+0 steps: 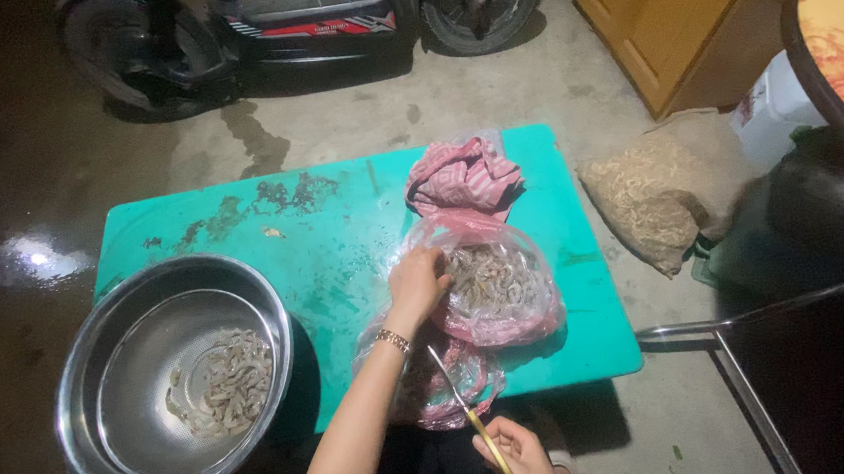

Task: The person uses scissors to trim small shrimp taken from a plastic bag and places them into a metal bowl. A dog briefly enters the scene and the person reaches toward it before resuming trimming.

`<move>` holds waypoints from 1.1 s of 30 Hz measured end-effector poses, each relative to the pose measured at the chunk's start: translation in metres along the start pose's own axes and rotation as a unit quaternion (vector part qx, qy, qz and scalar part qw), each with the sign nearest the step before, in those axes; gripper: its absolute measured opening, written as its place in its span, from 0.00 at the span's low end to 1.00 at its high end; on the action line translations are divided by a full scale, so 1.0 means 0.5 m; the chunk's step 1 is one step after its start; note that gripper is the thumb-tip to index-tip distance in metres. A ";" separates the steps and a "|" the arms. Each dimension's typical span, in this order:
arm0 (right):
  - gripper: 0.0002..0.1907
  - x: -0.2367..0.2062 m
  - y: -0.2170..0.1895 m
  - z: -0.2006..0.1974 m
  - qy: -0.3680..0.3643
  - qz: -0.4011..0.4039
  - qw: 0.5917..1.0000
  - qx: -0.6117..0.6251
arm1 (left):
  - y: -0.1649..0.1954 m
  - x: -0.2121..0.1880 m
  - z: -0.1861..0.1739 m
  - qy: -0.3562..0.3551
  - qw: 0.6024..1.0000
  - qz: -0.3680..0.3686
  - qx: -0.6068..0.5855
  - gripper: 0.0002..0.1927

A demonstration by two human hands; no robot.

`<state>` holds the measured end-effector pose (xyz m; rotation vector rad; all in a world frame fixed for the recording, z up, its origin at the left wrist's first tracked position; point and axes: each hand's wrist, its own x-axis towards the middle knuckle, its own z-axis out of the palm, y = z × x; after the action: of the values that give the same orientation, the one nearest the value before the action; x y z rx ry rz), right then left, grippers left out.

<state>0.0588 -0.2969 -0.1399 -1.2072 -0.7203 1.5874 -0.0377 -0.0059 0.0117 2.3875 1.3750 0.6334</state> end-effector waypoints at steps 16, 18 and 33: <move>0.14 -0.039 -0.077 0.013 -0.022 -0.065 0.998 -0.010 | -0.020 -0.241 -0.070 0.041 0.798 -0.183 -0.573 0.11; 0.14 -0.040 -0.092 0.024 -0.046 -0.121 0.992 -0.011 | -0.022 -0.275 -0.074 0.048 0.789 -0.201 -0.578 0.10; 0.08 -0.008 -0.076 0.038 0.000 -0.054 0.996 -0.067 | -0.053 -0.345 -0.070 -0.025 0.766 -0.257 -0.589 0.10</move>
<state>0.0543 -0.2855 -0.0988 -1.2433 -0.8888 1.4679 -0.1514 -0.1415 -0.0086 0.9619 1.0059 0.8793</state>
